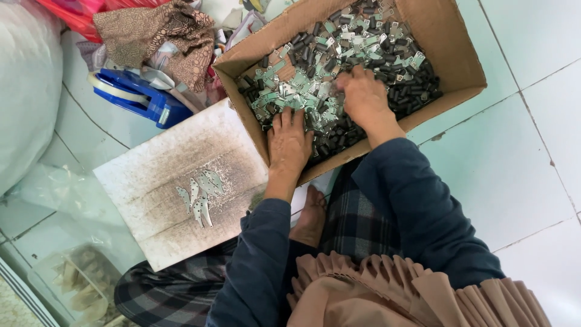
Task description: A person is seated on the floor, picking up small decorative metal pieces from a cardboard box and carefully arranging them onto a board to follow a specific pattern.
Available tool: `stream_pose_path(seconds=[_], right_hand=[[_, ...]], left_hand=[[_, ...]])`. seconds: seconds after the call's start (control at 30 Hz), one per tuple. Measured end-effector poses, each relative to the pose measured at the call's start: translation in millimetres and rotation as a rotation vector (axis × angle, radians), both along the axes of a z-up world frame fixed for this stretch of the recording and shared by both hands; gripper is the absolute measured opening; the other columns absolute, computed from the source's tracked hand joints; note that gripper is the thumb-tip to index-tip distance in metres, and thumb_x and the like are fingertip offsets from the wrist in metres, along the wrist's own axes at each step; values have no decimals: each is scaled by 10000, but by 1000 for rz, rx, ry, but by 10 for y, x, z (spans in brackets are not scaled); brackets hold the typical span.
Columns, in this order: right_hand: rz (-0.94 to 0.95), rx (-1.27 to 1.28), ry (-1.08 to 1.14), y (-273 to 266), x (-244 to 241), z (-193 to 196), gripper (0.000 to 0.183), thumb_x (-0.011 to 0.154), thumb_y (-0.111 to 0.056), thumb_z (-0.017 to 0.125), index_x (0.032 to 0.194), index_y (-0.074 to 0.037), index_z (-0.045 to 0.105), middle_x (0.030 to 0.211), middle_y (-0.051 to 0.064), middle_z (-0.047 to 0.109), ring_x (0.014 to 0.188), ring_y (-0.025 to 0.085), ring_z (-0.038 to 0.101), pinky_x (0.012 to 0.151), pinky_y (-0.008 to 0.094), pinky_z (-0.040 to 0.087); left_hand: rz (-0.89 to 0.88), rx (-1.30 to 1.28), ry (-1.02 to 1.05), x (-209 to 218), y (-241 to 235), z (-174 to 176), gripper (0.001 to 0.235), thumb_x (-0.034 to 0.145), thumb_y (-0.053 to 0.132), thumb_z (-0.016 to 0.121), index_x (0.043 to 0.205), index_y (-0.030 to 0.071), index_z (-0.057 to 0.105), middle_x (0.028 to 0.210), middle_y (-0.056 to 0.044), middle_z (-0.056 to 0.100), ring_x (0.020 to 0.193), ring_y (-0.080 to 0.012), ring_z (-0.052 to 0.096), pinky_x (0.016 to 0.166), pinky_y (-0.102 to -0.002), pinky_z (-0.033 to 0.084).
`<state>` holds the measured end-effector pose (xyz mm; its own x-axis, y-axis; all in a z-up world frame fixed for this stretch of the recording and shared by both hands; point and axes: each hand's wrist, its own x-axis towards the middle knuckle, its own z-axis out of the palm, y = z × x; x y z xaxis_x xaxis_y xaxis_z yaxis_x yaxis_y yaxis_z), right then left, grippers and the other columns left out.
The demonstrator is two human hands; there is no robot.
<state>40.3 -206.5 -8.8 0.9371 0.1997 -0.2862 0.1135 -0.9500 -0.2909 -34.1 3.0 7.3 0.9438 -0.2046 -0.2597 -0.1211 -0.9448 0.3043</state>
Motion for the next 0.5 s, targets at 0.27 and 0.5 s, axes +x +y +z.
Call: stream_pose_path(seconds=[0.27,0.5], right_hand=[[55,350,36,87,-72,621,519,803,-385,877,1225,-206,633,1081,90,531,1098,320,547,942,469,469],[375,101,-85,380,-77,373,843,645,-455,891,1404,-236,597,1455,113,475,1240,345,440,955,504,389]], left_hand=[[137,3,-70,53,-16,144,672,827,61,735,1445,11,473,1495,-233,408,1308,-428,470,1025,-529,500],[267,-138,-125,78,6,64,771,723,-158,628,1452,-11,424,1438,-271,415,1246,-461,508,1052,-528,497]])
